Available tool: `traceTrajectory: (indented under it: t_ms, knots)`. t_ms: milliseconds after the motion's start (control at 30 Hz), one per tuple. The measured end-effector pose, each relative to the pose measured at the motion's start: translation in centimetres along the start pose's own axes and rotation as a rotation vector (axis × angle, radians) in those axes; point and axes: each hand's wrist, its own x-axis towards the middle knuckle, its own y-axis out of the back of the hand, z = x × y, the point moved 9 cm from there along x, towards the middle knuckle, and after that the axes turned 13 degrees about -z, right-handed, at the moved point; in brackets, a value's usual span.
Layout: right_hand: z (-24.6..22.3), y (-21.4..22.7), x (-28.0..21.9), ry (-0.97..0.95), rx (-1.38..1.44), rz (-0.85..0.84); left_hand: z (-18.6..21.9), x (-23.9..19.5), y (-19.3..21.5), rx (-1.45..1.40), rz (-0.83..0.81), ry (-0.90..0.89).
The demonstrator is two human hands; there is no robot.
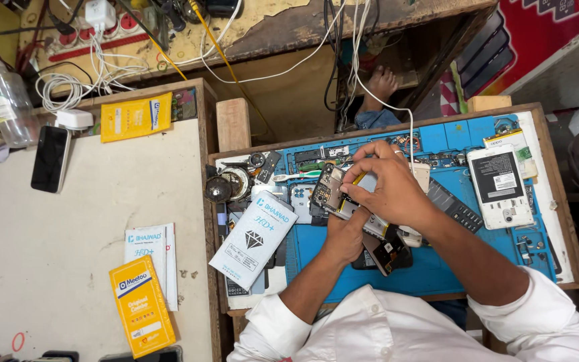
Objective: The person repairs a smartphone by connecting a charging cable to the internal battery, using a screwdriver to adjust internal components, and using tweezers to manipulate small connectors. The person also handles a replacement back cover and a separate phone screen.
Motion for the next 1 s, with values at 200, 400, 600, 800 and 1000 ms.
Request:
traceTrajectory:
  t_ms: [200,400,600,800,1000]
  knots:
    - [0.0,0.1,-0.1,0.0,-0.032,0.016,-0.2,0.0,0.3,-0.016,-0.003,0.013]
    - [-1.8,0.4,-1.2,0.0,-0.144,0.118,0.5,0.0,0.0,-0.006,0.016,-0.015]
    - [-2.2,0.0,-1.5,0.057,-0.163,0.174,1.3,0.2,-0.9,0.038,0.022,-0.044]
    - [0.4,-0.3,-0.1,0.023,0.057,0.026,2.3,0.0,-1.8,0.131,-0.015,-0.081]
    - [1.3,-0.8,0.4,-0.035,0.116,-0.039,2.1,0.1,-1.9,0.07,-0.011,-0.065]
